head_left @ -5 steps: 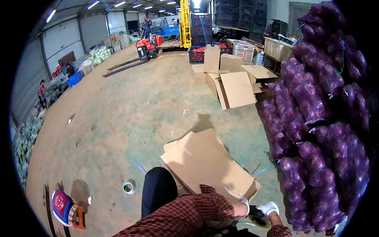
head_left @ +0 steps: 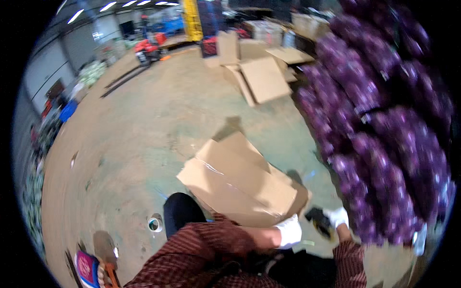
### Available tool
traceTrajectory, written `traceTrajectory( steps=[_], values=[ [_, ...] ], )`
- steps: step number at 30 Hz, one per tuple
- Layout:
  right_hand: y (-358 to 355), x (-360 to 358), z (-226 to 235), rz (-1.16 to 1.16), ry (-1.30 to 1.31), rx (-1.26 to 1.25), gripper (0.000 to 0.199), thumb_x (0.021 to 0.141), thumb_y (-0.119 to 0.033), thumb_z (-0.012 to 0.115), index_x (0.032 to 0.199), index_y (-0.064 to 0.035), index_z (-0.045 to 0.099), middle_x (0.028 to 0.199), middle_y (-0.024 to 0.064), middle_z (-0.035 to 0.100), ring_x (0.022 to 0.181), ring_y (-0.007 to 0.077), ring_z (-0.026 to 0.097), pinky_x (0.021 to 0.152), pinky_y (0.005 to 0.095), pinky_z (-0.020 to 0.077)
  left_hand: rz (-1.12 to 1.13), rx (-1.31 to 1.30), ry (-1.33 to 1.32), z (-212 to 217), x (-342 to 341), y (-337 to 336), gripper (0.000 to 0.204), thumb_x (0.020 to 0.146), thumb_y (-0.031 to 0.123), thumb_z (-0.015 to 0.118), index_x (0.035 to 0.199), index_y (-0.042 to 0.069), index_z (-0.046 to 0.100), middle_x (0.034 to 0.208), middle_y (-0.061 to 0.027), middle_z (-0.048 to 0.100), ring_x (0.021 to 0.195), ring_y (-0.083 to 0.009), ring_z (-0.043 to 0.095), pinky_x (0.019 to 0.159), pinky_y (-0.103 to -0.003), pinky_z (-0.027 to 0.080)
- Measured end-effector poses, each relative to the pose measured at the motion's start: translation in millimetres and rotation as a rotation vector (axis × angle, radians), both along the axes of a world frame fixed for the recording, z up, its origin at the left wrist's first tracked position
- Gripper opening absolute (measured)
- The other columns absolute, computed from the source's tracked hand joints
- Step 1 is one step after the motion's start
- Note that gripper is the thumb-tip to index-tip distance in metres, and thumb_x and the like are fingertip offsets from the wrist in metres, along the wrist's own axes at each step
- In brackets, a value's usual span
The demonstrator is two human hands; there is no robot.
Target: The person assembles cardboard boxes by hand and secures the bottoms using a tape dispenser.
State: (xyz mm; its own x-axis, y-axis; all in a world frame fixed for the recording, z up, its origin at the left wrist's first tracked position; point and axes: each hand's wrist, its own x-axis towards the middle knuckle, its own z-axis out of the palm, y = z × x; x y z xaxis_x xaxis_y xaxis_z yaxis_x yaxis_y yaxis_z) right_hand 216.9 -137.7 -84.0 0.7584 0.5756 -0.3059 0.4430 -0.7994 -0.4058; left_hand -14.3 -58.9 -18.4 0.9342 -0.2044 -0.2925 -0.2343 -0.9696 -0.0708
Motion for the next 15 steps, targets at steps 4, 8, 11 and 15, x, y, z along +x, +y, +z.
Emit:
traceTrajectory(
  steps=[4, 8, 11, 15],
  values=[
    [-12, 9, 3, 0.137, -0.03, 0.18, 0.055, 0.067, -0.051, 0.059, 0.082, 0.0019, 0.063, 0.083, 0.0226, 0.061, 0.078, 0.0361, 0.059, 0.071, 0.0382, 0.0449, -0.093, -0.822, -0.143, 2, -65, -24, 0.023, 0.081, 0.028, 0.052, 0.081, 0.007, 0.061, 0.075, -0.0095, 0.057, 0.074, -0.0252, 0.058, 0.064, -0.041, 0.045],
    [24, -31, 82, 0.161, 0.063, -0.172, 0.056, 0.067, -0.053, 0.055, 0.087, -0.0012, 0.064, 0.087, 0.0183, 0.063, 0.082, 0.032, 0.06, 0.075, 0.0368, 0.0459, 0.259, -0.867, 0.375, -68, -119, -22, 0.032, 0.085, 0.036, 0.049, 0.099, 0.01, 0.062, 0.099, -0.0088, 0.061, 0.086, -0.0284, 0.058, 0.075, -0.037, 0.047],
    [23, -67, 114, 0.309, 0.032, -0.291, 0.051, 0.071, -0.049, 0.052, 0.088, -0.0031, 0.065, 0.091, 0.016, 0.063, 0.083, 0.0322, 0.06, 0.075, 0.0361, 0.0462, 0.463, -0.855, 0.609, -105, -136, -19, 0.039, 0.086, 0.04, 0.045, 0.107, 0.011, 0.06, 0.105, -0.0105, 0.06, 0.091, -0.0283, 0.058, 0.08, -0.038, 0.046],
    [26, -100, 125, 0.471, 0.091, -0.216, 0.053, 0.069, -0.053, 0.053, 0.078, -0.0022, 0.066, 0.08, 0.0203, 0.062, 0.077, 0.0338, 0.06, 0.071, 0.0376, 0.0465, 0.578, -0.944, 0.631, -137, -137, -28, 0.04, 0.085, 0.039, 0.046, 0.107, 0.009, 0.06, 0.104, -0.016, 0.059, 0.094, -0.0311, 0.055, 0.084, -0.038, 0.042]
  ],
)
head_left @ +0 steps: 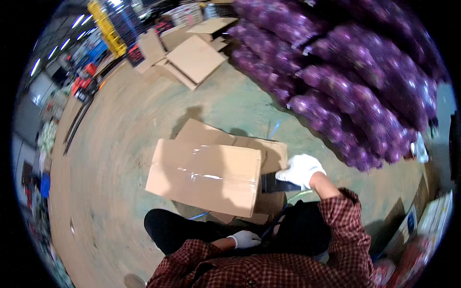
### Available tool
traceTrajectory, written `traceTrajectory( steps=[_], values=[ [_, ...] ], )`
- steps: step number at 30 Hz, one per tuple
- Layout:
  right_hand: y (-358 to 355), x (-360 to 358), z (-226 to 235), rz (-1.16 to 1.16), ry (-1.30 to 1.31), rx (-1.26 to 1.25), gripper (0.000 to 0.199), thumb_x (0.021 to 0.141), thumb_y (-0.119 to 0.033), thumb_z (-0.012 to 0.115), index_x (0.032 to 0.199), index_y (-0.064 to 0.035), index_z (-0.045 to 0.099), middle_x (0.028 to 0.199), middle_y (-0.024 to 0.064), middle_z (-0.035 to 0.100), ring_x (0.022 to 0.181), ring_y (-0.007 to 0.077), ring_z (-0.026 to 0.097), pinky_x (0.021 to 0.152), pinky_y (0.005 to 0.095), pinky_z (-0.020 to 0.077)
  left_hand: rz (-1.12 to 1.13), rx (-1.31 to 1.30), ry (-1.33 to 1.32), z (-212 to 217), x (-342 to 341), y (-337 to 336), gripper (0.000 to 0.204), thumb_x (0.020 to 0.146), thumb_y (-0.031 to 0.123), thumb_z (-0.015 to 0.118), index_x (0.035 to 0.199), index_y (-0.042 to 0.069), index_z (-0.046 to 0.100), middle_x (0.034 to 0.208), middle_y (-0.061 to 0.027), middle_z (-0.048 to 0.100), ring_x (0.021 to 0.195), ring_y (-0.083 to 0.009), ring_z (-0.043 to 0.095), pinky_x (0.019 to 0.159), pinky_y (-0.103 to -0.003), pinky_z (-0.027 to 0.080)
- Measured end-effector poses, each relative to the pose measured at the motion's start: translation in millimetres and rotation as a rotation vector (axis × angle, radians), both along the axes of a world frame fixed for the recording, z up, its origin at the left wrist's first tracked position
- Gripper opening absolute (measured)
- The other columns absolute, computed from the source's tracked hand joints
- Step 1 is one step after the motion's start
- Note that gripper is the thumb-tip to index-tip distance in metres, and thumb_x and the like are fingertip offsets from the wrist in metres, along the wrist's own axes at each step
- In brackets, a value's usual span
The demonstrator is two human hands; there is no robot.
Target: The person assembles cardboard boxes by hand and secures the bottoms using a tape dispenser.
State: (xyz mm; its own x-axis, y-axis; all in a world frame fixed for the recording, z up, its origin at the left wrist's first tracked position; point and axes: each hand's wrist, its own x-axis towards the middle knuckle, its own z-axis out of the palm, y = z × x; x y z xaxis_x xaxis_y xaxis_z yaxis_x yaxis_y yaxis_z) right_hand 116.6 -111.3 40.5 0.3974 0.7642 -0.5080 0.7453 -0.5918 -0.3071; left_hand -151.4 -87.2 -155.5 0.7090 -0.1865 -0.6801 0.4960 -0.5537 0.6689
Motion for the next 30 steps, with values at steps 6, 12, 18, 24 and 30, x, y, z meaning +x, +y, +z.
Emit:
traceTrajectory(
  steps=[6, 12, 18, 24, 30],
  values=[
    [14, -25, -24, 0.091, -0.049, -0.145, 0.053, 0.072, -0.051, 0.052, 0.09, -0.0024, 0.064, 0.09, 0.0175, 0.062, 0.085, 0.0318, 0.06, 0.077, 0.0356, 0.0457, 0.126, 0.136, -0.18, -35, 30, 32, 0.057, 0.083, 0.047, 0.045, 0.129, 0.015, 0.037, 0.122, -0.0145, 0.049, 0.108, -0.0313, 0.049, 0.09, -0.037, 0.038],
    [18, -10, -22, -0.156, -0.065, 0.099, 0.049, 0.071, -0.052, 0.054, 0.079, -0.0051, 0.066, 0.077, 0.018, 0.063, 0.076, 0.0315, 0.061, 0.071, 0.0368, 0.0468, 1.062, 1.208, -0.524, 73, 36, 253, 0.068, 0.074, 0.036, 0.053, 0.133, 0.014, 0.027, 0.129, -0.0116, 0.039, 0.119, -0.032, 0.036, 0.095, -0.061, 0.021],
    [21, 1, -24, -0.154, -0.108, 0.091, 0.05, 0.071, -0.052, 0.054, 0.077, -0.0038, 0.066, 0.077, 0.0176, 0.063, 0.077, 0.0323, 0.06, 0.072, 0.0379, 0.0462, 1.375, 1.224, -0.68, 63, -2, 298, 0.074, 0.067, 0.027, 0.062, 0.131, 0.01, 0.03, 0.131, -0.0137, 0.035, 0.12, -0.0312, 0.034, 0.096, -0.042, 0.032],
    [28, 6, -46, -0.294, 0.002, 0.171, 0.045, 0.069, -0.044, 0.063, 0.074, 0.0011, 0.064, 0.072, 0.0204, 0.061, 0.07, 0.0308, 0.061, 0.066, 0.0359, 0.046, 1.969, 0.6, 0.361, -148, -34, 168, 0.062, 0.07, 0.024, 0.057, 0.126, 0.006, 0.036, 0.125, -0.0176, 0.04, 0.111, -0.0338, 0.044, 0.092, -0.038, 0.038],
    [29, 15, -62, -0.211, -0.099, 0.109, 0.049, 0.069, -0.047, 0.061, 0.076, 0.0017, 0.064, 0.076, 0.0218, 0.061, 0.075, 0.0341, 0.06, 0.069, 0.038, 0.0452, 1.792, 0.268, 0.46, -184, -35, 110, 0.049, 0.075, 0.027, 0.055, 0.118, 0.006, 0.045, 0.118, -0.0146, 0.048, 0.105, -0.0308, 0.049, 0.086, -0.037, 0.041]
  ],
)
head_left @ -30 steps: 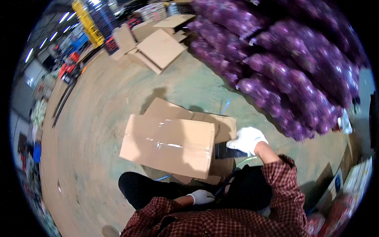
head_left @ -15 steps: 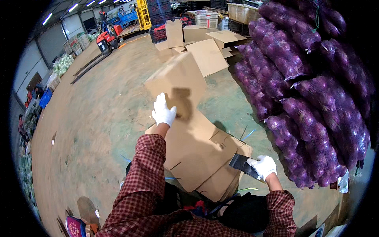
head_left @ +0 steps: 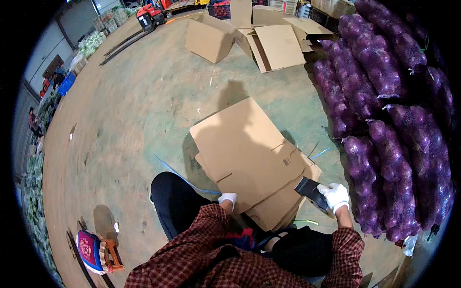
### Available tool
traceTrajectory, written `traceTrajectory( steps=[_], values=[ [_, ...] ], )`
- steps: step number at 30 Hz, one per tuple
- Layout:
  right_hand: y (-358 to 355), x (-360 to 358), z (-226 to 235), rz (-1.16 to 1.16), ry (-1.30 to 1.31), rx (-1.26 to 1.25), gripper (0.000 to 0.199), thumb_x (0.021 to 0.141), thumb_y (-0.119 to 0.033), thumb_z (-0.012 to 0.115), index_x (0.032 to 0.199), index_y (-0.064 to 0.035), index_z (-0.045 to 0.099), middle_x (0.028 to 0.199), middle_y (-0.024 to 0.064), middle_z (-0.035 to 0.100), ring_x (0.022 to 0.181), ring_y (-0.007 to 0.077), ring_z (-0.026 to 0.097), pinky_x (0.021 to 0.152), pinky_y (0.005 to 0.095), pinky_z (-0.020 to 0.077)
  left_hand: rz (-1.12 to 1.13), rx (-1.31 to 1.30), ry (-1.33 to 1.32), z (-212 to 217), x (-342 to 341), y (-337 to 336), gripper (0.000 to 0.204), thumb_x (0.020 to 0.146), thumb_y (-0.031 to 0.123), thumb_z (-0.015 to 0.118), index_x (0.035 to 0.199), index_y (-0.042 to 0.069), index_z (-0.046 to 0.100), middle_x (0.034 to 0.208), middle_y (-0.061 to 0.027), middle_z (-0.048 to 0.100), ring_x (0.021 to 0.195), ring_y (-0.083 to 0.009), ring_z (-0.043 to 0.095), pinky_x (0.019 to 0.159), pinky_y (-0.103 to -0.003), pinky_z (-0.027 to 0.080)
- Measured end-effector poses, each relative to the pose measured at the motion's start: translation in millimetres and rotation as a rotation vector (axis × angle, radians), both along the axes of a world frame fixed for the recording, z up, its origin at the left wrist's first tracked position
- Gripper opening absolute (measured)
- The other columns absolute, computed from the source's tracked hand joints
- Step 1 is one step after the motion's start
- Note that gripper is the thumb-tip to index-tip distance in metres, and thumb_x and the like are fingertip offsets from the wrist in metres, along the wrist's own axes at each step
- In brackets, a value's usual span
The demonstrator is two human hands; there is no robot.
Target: The person assembles cardboard boxes by hand and secures the bottoms using a tape dispenser.
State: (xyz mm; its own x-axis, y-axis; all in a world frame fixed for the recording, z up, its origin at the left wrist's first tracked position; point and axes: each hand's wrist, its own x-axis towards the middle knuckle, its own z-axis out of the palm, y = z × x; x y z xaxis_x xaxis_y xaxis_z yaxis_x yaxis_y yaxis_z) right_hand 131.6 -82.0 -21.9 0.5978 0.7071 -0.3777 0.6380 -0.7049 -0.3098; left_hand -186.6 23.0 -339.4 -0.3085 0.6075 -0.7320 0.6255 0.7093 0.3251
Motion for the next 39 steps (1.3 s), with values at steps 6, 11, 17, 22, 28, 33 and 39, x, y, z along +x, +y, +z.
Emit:
traceTrajectory(
  steps=[6, 11, 17, 22, 28, 33, 39],
  values=[
    [-5, 4, 0, -0.025, 0.001, 0.022, 0.048, 0.069, -0.047, 0.06, 0.073, 0.0011, 0.063, 0.074, 0.0219, 0.061, 0.074, 0.035, 0.059, 0.067, 0.0391, 0.0446, 0.198, 0.007, -0.183, 36, -4, -8, 0.049, 0.073, 0.025, 0.062, 0.114, 0.002, 0.049, 0.111, -0.0147, 0.053, 0.098, -0.0291, 0.052, 0.082, -0.037, 0.043],
    [-20, 32, -66, -0.25, 0.208, 0.089, 0.05, 0.067, -0.044, 0.067, 0.079, 0.0037, 0.063, 0.078, 0.021, 0.063, 0.072, 0.0308, 0.062, 0.065, 0.0359, 0.0459, 0.439, 0.041, -0.394, 80, 16, 3, 0.049, 0.072, 0.024, 0.067, 0.11, -0.002, 0.052, 0.105, -0.0148, 0.057, 0.093, -0.0277, 0.055, 0.079, -0.037, 0.044],
    [-7, -20, -158, -0.553, 0.446, 0.297, 0.053, 0.064, -0.035, 0.075, 0.087, 0.0099, 0.059, 0.08, 0.0158, 0.062, 0.068, 0.0254, 0.058, 0.061, 0.0401, 0.047, 0.354, 0.204, -1.121, 174, 30, 31, 0.038, 0.078, 0.021, 0.062, 0.109, 0.001, 0.052, 0.104, -0.0129, 0.058, 0.096, -0.0273, 0.055, 0.078, -0.039, 0.046],
    [19, -42, -249, -0.389, 0.34, 0.196, 0.055, 0.064, -0.028, 0.074, 0.098, 0.0099, 0.054, 0.092, 0.0173, 0.061, 0.074, 0.0248, 0.059, 0.067, 0.0364, 0.0476, 0.517, -0.12, -1.752, 265, 35, 16, 0.039, 0.085, 0.013, 0.054, 0.119, 0.004, 0.04, 0.119, -0.0126, 0.048, 0.108, -0.0292, 0.049, 0.087, -0.044, 0.043],
    [50, -102, -170, 0.027, 0.507, 0.678, 0.04, 0.076, -0.023, 0.06, 0.108, 0.0006, 0.051, 0.102, 0.01, 0.059, 0.089, 0.0223, 0.056, 0.08, 0.0344, 0.0434, 0.454, -0.654, -2.04, 295, 60, -32, 0.028, 0.087, 0.027, 0.053, 0.105, 0.007, 0.049, 0.098, -0.0108, 0.056, 0.083, -0.019, 0.052, 0.073, -0.034, 0.045],
    [54, -130, -96, 0.046, 0.609, 0.866, 0.032, 0.075, -0.017, 0.055, 0.101, 0.0025, 0.053, 0.093, 0.0097, 0.059, 0.079, 0.0211, 0.056, 0.072, 0.0336, 0.0445, 0.608, -0.495, -2.025, 386, 91, -63, 0.034, 0.087, 0.039, 0.049, 0.114, 0.018, 0.045, 0.092, -0.0161, 0.054, 0.072, -0.0213, 0.049, 0.069, -0.035, 0.043],
    [64, -125, -26, 0.068, 0.6, 1.125, 0.024, 0.074, -0.011, 0.051, 0.092, 0.0048, 0.055, 0.082, 0.0095, 0.06, 0.067, 0.0196, 0.056, 0.064, 0.0327, 0.0458, -0.434, 0.286, -2.021, 415, 82, -56, 0.057, 0.085, 0.045, 0.045, 0.129, 0.01, 0.037, 0.097, -0.0144, 0.056, 0.075, -0.0223, 0.054, 0.07, -0.035, 0.044]
  ],
)
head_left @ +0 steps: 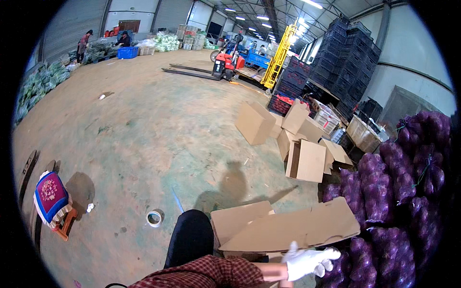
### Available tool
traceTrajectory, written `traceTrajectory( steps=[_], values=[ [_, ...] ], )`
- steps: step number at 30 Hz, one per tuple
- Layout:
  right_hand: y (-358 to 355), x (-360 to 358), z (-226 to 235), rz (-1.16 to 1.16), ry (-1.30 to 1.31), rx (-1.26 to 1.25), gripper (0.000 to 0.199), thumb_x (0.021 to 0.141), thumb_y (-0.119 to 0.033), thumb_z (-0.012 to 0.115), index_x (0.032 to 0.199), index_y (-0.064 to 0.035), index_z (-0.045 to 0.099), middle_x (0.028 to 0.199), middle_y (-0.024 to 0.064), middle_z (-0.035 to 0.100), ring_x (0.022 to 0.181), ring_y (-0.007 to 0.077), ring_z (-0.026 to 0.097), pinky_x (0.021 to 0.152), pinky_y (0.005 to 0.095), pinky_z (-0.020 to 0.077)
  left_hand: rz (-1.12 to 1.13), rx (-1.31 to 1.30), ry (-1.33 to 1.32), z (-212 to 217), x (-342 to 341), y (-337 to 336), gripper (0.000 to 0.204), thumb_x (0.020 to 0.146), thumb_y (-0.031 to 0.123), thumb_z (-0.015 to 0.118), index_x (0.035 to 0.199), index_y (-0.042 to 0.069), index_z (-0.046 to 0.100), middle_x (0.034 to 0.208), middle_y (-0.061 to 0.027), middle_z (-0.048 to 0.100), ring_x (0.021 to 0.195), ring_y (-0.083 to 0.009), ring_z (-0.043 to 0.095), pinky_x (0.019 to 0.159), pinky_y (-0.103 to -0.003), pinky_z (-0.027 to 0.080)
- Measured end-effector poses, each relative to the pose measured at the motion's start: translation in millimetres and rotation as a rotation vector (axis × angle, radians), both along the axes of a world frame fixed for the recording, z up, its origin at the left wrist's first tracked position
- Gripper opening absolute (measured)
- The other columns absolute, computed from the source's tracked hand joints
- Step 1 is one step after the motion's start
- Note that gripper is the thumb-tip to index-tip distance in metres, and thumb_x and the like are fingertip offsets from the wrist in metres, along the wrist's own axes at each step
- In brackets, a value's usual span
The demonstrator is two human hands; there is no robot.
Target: The person assembles cardboard boxes by hand and secures the bottoms using a tape dispenser.
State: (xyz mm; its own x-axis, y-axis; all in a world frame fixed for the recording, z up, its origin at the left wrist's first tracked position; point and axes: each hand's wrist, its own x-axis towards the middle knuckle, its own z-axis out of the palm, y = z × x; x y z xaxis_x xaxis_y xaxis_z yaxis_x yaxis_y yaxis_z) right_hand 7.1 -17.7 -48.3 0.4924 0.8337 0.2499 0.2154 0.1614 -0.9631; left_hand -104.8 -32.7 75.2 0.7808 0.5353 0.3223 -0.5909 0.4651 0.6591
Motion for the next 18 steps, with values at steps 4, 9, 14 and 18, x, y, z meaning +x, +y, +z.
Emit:
traceTrajectory(
  steps=[4, 9, 14, 18],
  values=[
    [14, 47, 55, -0.1, -0.054, 0.136, 0.02, 0.074, -0.006, 0.047, 0.087, 0.0063, 0.056, 0.075, 0.0093, 0.06, 0.06, 0.0186, 0.056, 0.058, 0.0321, 0.0466, 0.695, 1.181, 0.613, 3, -41, 32, 0.058, 0.08, 0.044, 0.052, 0.126, 0.01, 0.041, 0.105, -0.0177, 0.052, 0.091, -0.0328, 0.054, 0.08, -0.04, 0.043],
    [35, 24, 144, -0.067, 0.104, -0.278, 0.011, 0.069, -0.005, 0.054, 0.072, 0.0056, 0.056, 0.065, 0.0117, 0.058, 0.045, 0.0187, 0.054, 0.035, 0.0318, 0.0438, 0.43, 0.935, 0.94, -17, -53, 49, 0.074, 0.077, 0.05, 0.053, 0.128, 0.0, 0.033, 0.121, -0.0268, 0.041, 0.11, -0.0376, 0.043, 0.093, -0.04, 0.035],
    [67, 7, 92, 0.092, 0.039, -0.504, 0.021, 0.075, -0.016, 0.065, 0.08, 0.003, 0.056, 0.062, 0.0074, 0.054, 0.042, 0.017, 0.05, 0.035, 0.0316, 0.043, 0.5, 0.83, 0.968, -61, -35, 72, 0.075, 0.076, 0.048, 0.054, 0.125, -0.005, 0.034, 0.117, -0.0289, 0.043, 0.109, -0.0392, 0.043, 0.093, -0.04, 0.034],
    [74, 3, 52, 0.059, 0.234, -0.44, 0.042, 0.08, -0.024, 0.062, 0.111, 0.0011, 0.046, 0.088, 0.0098, 0.055, 0.07, 0.0203, 0.055, 0.058, 0.0349, 0.0468, 0.371, 0.638, 0.99, -61, -46, 93, 0.089, 0.077, 0.057, 0.05, 0.133, -0.005, 0.02, 0.131, -0.0274, 0.032, 0.123, -0.0357, 0.032, 0.101, -0.036, 0.027]
  ],
)
